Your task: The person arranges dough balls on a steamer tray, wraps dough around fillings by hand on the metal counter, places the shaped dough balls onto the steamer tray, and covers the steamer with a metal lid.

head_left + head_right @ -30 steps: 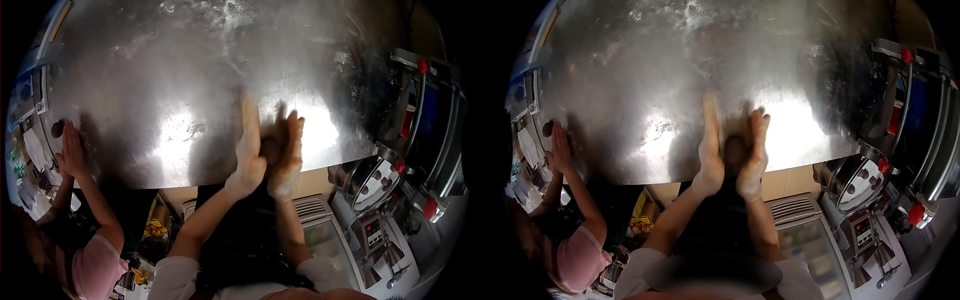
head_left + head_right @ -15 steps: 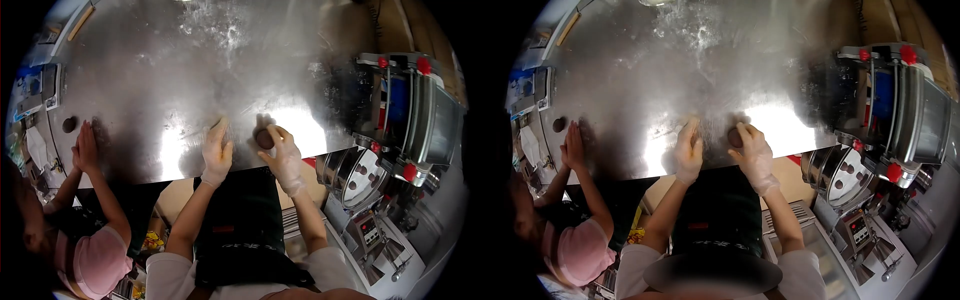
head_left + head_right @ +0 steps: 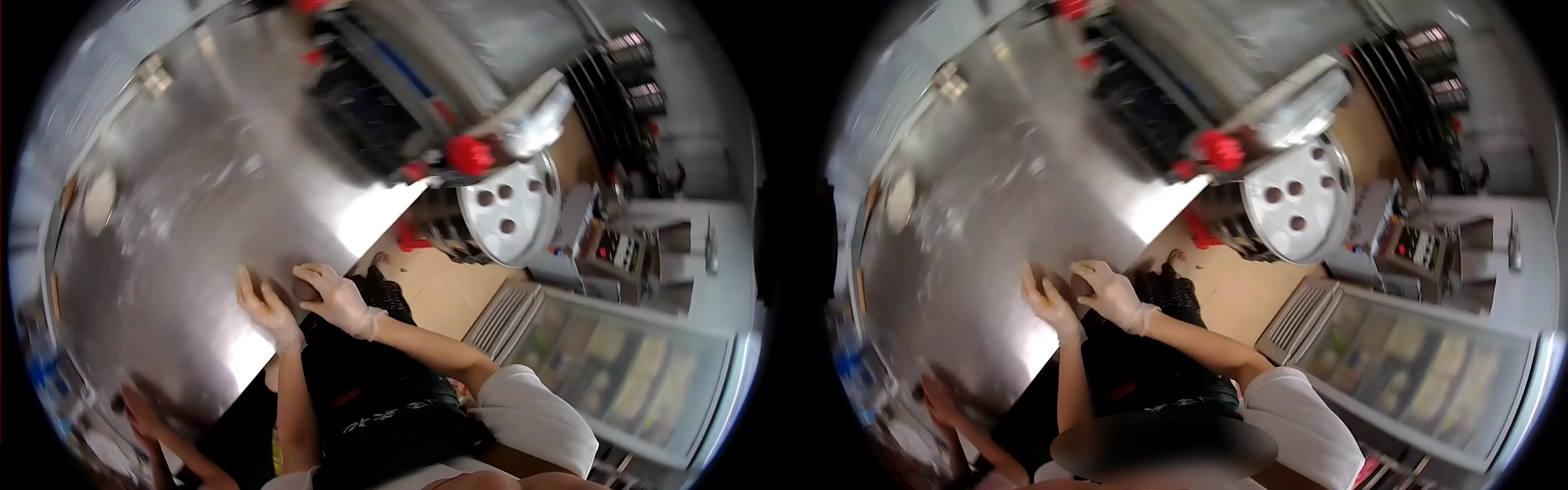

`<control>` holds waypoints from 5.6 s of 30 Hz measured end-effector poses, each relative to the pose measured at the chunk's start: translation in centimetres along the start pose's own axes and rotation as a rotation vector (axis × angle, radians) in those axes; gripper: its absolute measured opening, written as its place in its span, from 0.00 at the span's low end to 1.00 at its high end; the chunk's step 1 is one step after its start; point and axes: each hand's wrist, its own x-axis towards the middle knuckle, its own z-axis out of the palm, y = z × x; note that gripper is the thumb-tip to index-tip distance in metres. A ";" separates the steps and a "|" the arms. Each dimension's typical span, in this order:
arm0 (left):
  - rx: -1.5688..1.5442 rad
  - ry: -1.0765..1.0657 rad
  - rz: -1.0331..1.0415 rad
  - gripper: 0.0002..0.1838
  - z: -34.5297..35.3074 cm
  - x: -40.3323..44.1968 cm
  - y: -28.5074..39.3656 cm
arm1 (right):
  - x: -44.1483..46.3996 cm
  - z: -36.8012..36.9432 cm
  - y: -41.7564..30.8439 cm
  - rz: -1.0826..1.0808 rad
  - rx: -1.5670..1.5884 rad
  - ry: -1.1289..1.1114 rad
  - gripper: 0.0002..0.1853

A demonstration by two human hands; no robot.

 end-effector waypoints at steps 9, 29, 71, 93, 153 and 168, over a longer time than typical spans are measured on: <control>0.605 -0.166 0.383 0.32 16.4 -1.3 9.7 | -13.1 -29.4 20.0 0.573 -0.237 0.708 0.31; 0.846 -0.116 0.140 0.26 18.8 -2.5 8.0 | -19.3 -42.1 47.9 0.997 -0.480 0.755 0.33; 0.377 -1.206 0.515 0.26 42.2 -37.9 23.8 | -15.4 -57.2 52.6 0.114 -1.129 -0.887 0.13; 0.461 -1.267 0.524 0.40 51.6 -41.6 25.1 | -15.0 -57.0 52.3 -0.019 -1.321 -0.963 0.15; 0.384 -0.047 -0.165 0.24 54.8 -46.9 31.0 | -12.7 -62.8 51.0 -0.113 -0.364 -0.042 0.35; 0.424 0.124 -0.242 0.27 54.2 -43.1 27.6 | -21.2 -63.4 50.0 -0.001 -0.146 -0.078 0.28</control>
